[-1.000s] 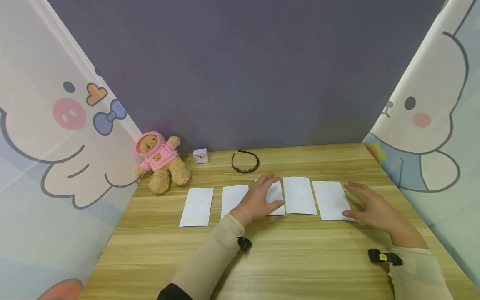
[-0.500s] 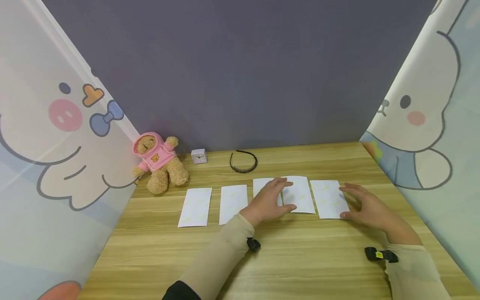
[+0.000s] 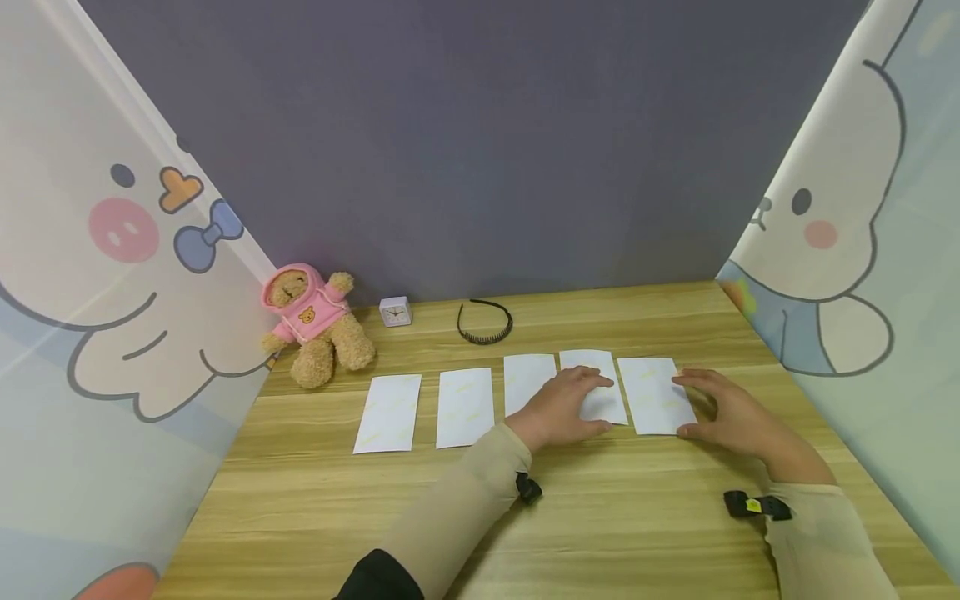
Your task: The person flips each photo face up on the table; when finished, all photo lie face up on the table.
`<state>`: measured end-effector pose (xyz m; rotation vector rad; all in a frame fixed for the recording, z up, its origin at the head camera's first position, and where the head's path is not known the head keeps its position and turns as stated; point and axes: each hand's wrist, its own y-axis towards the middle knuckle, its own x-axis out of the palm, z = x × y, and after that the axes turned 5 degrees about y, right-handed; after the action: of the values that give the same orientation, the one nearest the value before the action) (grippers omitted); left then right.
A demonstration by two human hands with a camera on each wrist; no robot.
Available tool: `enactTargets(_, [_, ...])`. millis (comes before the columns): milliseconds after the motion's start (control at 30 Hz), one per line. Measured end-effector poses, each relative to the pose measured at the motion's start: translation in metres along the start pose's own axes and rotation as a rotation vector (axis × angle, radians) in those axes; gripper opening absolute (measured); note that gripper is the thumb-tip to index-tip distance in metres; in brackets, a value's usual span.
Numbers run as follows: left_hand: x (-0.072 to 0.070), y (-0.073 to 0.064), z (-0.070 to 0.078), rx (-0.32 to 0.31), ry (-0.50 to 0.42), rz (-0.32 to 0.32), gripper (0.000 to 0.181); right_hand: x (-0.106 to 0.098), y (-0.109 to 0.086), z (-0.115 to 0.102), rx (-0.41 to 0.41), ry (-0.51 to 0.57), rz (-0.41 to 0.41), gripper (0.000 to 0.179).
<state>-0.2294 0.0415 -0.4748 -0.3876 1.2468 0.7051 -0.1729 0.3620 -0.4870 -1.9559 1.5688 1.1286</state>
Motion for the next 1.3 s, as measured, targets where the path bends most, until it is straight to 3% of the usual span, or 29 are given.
enactTargets(133, [0.002,0.006,0.005,0.026,0.026,-0.025,0.064,0.002,0.002,-0.001,-0.007,0.000,0.001,0.081])
enactTargets(400, [0.006,0.016,0.013,0.020,0.057,-0.084,0.060,0.001,0.002,-0.004,0.014,0.003,-0.041,0.084])
enactTargets(567, [0.008,0.022,0.014,0.061,0.086,-0.128,0.060,0.001,0.002,-0.005,0.001,-0.003,-0.055,0.081])
enactTargets(900, [0.012,0.031,0.018,0.090,0.196,-0.189,0.066,0.002,0.002,-0.001,0.002,0.017,-0.075,0.057])
enactTargets(1300, [0.012,0.033,0.023,0.099,0.249,-0.195,0.059,0.003,0.000,0.000,-0.009,-0.003,-0.055,0.042])
